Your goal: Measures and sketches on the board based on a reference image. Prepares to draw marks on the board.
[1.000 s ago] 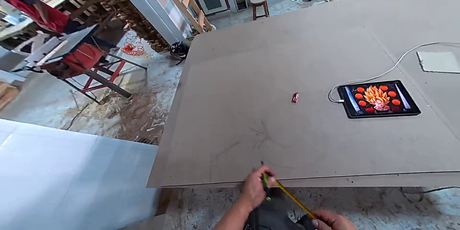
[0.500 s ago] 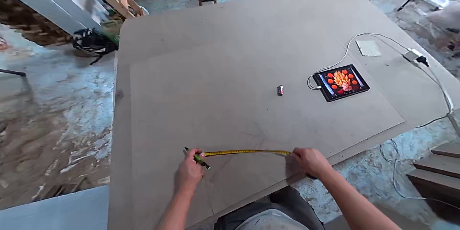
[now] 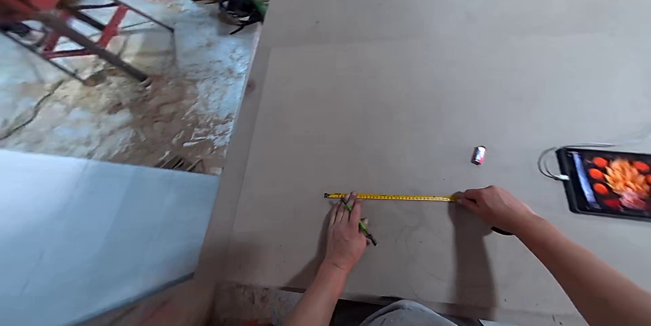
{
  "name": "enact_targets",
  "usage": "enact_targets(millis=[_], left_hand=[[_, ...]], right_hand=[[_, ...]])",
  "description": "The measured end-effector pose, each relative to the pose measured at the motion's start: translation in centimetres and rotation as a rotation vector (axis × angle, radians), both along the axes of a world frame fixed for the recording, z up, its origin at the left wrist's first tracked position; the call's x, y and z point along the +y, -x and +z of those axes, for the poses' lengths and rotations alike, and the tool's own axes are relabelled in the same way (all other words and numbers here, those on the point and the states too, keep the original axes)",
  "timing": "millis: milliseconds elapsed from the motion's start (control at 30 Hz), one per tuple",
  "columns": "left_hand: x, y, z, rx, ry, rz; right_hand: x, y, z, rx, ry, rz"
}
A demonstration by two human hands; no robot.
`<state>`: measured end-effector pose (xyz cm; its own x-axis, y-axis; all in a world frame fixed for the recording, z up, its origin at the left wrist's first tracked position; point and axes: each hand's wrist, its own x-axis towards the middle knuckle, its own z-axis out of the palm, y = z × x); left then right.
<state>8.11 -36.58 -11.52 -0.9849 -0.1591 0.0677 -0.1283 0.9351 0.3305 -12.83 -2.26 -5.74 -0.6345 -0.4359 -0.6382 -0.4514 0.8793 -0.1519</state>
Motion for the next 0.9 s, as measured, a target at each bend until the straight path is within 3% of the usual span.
enact_targets(millis=[333,900], left_hand=[[0.7,2.5,-2.3,0.027,0.028,0.17],[0.9,2.8,-2.4,0.027,0.064,0.143]], right_hand=[[-1.2,1.4,-0.9,0.012,-0.077,0.005],[-1.0,3.6,-1.4,-0.068,-0.145,-0.089]])
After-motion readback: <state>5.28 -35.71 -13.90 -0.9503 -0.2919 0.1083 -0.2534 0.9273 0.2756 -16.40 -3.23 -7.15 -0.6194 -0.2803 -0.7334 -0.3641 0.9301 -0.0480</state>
